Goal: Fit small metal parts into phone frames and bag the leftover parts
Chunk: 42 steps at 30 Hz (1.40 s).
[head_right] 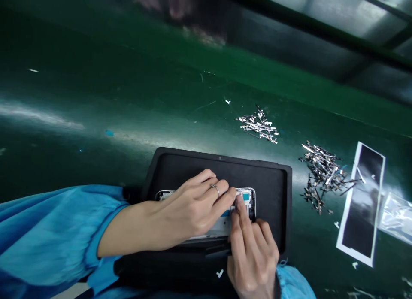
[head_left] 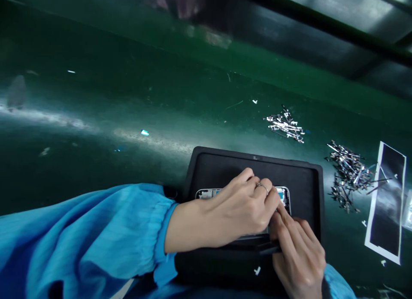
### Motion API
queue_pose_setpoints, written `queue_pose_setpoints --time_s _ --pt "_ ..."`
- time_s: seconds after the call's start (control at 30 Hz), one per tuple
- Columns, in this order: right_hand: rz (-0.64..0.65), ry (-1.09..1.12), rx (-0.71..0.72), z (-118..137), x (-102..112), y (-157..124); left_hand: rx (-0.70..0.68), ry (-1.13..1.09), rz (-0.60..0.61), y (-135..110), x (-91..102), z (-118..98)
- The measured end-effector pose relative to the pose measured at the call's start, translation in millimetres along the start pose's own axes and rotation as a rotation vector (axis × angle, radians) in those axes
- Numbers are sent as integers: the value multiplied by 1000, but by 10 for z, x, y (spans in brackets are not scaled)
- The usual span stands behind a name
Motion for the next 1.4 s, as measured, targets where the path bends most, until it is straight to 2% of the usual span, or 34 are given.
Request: queue_pose_setpoints --time_s 0.07,0.13,0.27,0.33,0.53,0.6,0.77,0.93,1.17,1.4 --pt "-8 -5 -14 1 2 20 -60 31 53 -16 -15 -24" --pt "-12 -19 -33 -5 6 28 -63 46 58 -21 -6 -5" --pt "23 -20 -37 -9 -6 13 -57 59 -122 -29 117 6" --pt "38 -5 -31 -9 -7 8 -100 72 -199 -53 157 -29" --pt "66 2 -29 -6 -18 35 -205 95 -254 -96 167 -90" --pt "61 5 -33 -6 -15 37 -148 74 -250 -72 168 -45" --pt "53 9 -31 -1 -13 41 107 -21 -168 -5 108 144" --pt "45 -1 -18 -4 -2 67 247 -175 -86 -26 25 244" --pt "41 12 -13 -25 -4 26 274 -243 -132 -59 27 258" --pt "28 53 -15 -22 -11 63 197 -224 -153 -46 37 217"
Point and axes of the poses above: each hand's wrist, its own y-axis towards the middle knuckle, its own x-axis out of the back of the hand, z = x × y, the point moved 9 cm from there along y, towards the middle knuckle, and after that the axes turned 4 degrees about y, right-handed, at the moved point
